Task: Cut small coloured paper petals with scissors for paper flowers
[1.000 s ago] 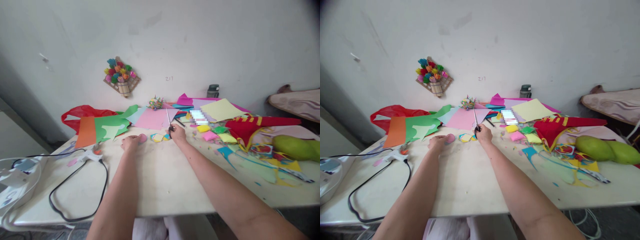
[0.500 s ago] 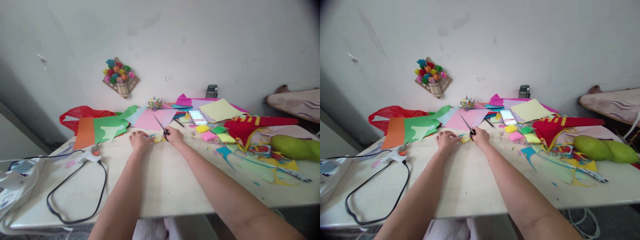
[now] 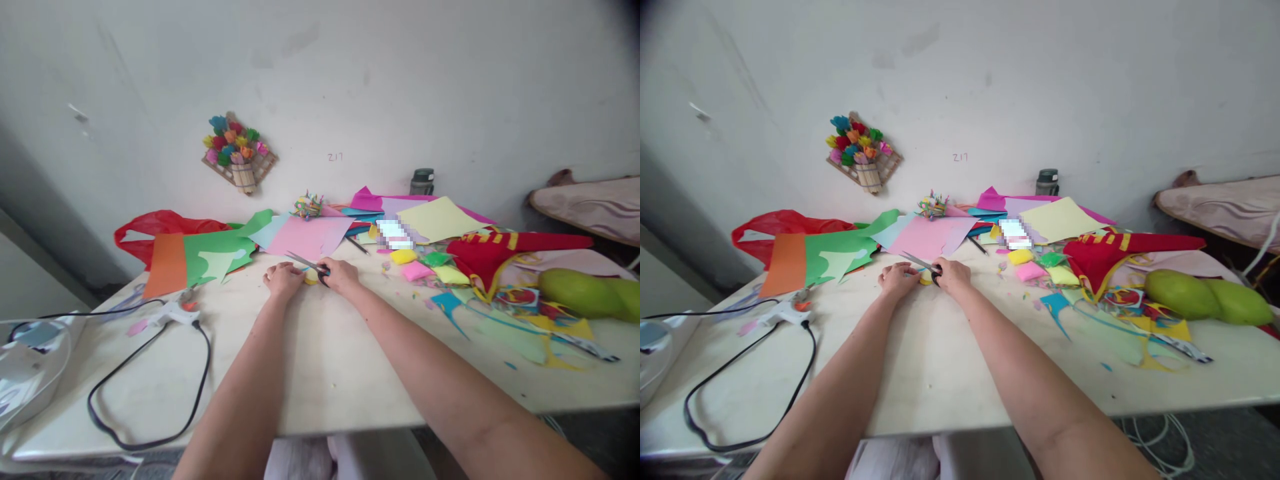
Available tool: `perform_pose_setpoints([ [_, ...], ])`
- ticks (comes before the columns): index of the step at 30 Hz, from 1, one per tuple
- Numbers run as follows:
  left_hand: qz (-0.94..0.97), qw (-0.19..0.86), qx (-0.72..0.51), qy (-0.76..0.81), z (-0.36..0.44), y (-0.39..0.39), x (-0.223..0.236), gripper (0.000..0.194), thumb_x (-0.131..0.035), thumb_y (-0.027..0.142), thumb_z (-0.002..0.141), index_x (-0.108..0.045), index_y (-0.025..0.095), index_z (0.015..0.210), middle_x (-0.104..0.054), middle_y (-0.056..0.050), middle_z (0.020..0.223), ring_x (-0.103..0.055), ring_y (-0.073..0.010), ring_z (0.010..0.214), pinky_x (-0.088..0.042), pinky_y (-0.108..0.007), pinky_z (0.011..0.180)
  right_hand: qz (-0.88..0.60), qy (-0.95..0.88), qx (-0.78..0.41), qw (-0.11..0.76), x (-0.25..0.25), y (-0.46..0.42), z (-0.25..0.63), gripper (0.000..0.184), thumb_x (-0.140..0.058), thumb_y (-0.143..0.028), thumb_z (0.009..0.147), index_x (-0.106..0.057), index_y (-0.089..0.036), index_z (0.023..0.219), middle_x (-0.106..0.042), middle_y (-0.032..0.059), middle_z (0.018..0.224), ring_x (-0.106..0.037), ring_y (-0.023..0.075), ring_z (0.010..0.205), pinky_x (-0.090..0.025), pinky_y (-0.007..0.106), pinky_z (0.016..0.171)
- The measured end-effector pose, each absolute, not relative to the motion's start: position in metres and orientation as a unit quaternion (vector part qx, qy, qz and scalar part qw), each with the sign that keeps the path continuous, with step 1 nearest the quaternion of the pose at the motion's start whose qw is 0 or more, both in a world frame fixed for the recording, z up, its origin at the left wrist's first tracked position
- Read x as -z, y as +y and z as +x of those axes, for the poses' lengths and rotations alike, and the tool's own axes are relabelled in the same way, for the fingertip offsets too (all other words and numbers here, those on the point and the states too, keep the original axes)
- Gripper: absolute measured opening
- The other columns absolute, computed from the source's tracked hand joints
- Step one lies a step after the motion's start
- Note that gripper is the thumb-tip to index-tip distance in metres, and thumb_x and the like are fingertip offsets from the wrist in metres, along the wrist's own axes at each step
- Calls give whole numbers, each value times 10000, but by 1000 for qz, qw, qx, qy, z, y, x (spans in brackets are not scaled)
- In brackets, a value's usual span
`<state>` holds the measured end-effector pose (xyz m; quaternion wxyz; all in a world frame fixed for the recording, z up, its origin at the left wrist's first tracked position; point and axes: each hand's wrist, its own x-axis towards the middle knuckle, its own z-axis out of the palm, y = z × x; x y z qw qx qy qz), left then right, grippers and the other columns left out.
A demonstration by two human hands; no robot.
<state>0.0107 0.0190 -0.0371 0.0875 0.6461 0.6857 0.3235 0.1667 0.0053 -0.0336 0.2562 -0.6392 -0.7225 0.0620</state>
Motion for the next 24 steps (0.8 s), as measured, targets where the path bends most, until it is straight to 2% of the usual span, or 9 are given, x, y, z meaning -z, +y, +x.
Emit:
perform_pose_setpoints([
  [4,635,119,-335,686,10,23,38,147,-634,396,626,-669,253,631,-583,-49,1199,-388,-346,1158,-125,-541,983,-641,-717,-74,265,35,6,167,318,-593,-317,716,-613,-344,1033,-687,-28,967,-618,195,907,-434,269,678],
  [8,635,129,-326,689,11,23,36,123,-632,376,636,-670,262,614,-559,-31,1236,-329,-354,1217,-42,-580,996,-638,-714,-82,275,36,7,168,325,-604,-328,709,-610,-332,1034,-687,-26,972,-618,199,916,-434,274,679],
  [14,628,165,-327,687,12,21,32,99,-661,338,606,-685,249,642,-524,-63,1284,-250,-375,1264,-4,-628,980,-636,-715,-86,276,35,5,168,309,-571,-311,734,-602,-336,1040,-686,-37,993,-615,191,935,-431,272,685],
  [19,619,141,-317,705,8,28,39,109,-629,331,635,-691,257,686,-481,-43,1329,-210,-369,1297,44,-625,991,-635,-714,-92,280,35,4,168,329,-595,-304,714,-603,-329,1042,-685,-35,995,-615,192,936,-433,271,687],
  [24,629,105,-272,721,10,27,39,191,-623,420,649,-700,280,753,-444,-16,1364,-183,-360,1312,29,-599,1021,-638,-714,-91,275,37,6,168,330,-600,-329,711,-599,-330,1041,-682,-38,989,-613,183,929,-433,262,684],
])
